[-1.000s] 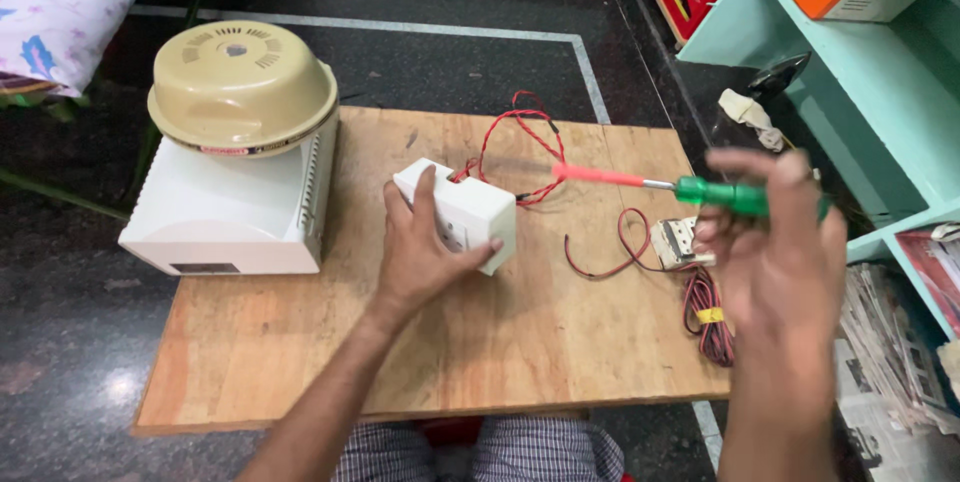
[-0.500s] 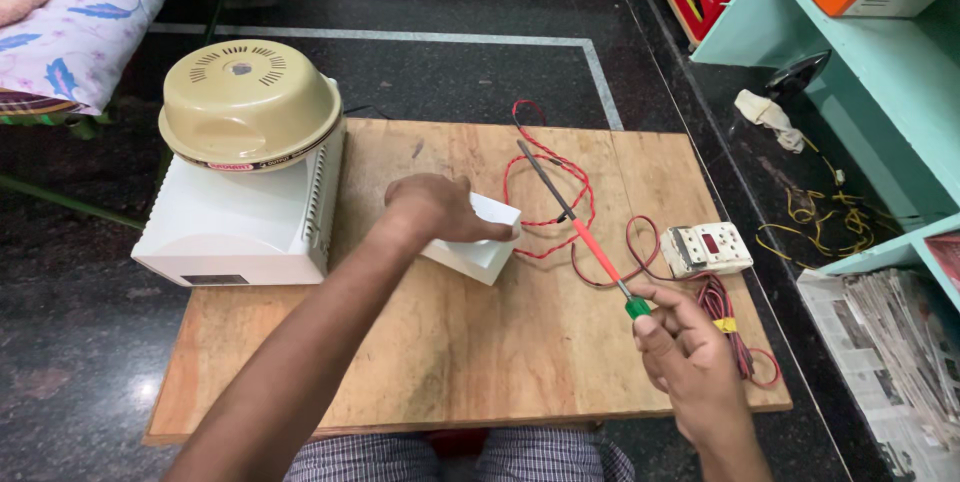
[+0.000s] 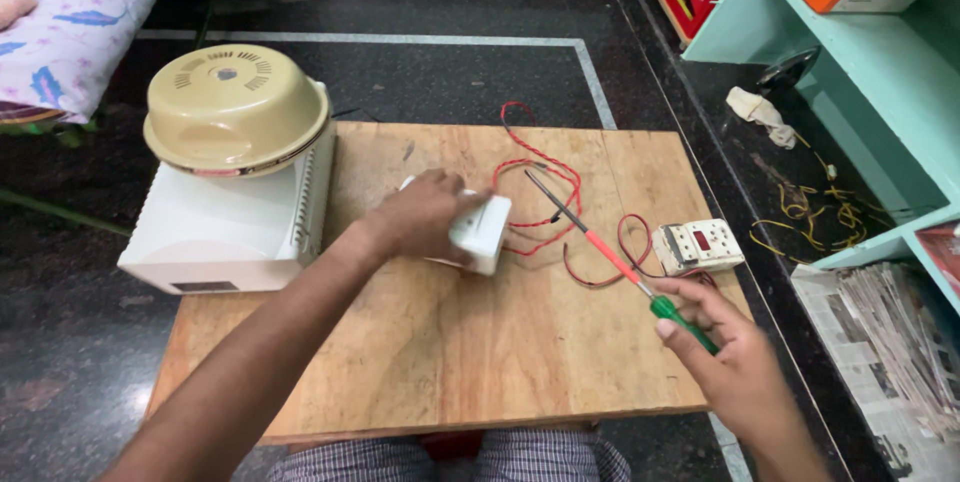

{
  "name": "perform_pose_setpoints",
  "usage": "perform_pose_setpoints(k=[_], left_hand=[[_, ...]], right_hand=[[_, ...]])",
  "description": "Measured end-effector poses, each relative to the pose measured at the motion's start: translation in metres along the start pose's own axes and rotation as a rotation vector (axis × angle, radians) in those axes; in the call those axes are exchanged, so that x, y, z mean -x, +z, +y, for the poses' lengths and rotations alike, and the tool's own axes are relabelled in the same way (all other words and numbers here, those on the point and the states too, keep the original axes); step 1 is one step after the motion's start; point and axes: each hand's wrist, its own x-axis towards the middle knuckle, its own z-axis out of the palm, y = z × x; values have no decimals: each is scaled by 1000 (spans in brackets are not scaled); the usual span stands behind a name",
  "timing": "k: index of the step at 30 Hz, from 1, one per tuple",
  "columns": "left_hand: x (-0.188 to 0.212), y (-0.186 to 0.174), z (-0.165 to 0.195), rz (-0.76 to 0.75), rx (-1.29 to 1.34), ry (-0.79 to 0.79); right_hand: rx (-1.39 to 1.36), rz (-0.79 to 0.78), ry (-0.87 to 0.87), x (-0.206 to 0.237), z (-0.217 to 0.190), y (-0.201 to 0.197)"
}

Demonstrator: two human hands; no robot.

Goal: The person uses a screwdriver to unscrew and open a white wall switch and socket plate on a wooden board, separates its cover and internal parts, and works on the wiring and switch mechanism before reassembling the plate. A voltage tester, wires, and an inverter sit on the board nearby.

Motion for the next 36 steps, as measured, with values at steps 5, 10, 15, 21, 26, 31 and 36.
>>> perform_pose_setpoints(k=[5,10,15,21,26,31,36], left_hand=[[-19,-8,-16,-41,362,-150],[-36,-7,-24,-89,387,-246],[-33,-10,-21,116,264,-271],[-7,-11,-12,177,210,-338],[7,-6,-11,329,299,-338],[-20,-6,-3,286,201,-375],[-30,0,1,192,205,-411]], right_hand=[[392,87,36,5,-43,-19],[592,48,-103,-1,-75,-21],[716,43,-35,-10,-85,-8],[752,36,-218,-30,-92,6],[846,-39,-270,-52,-103,18],[958,-89,-323,-64,-113,28],[1042,-153,-289,-77,-122,31]])
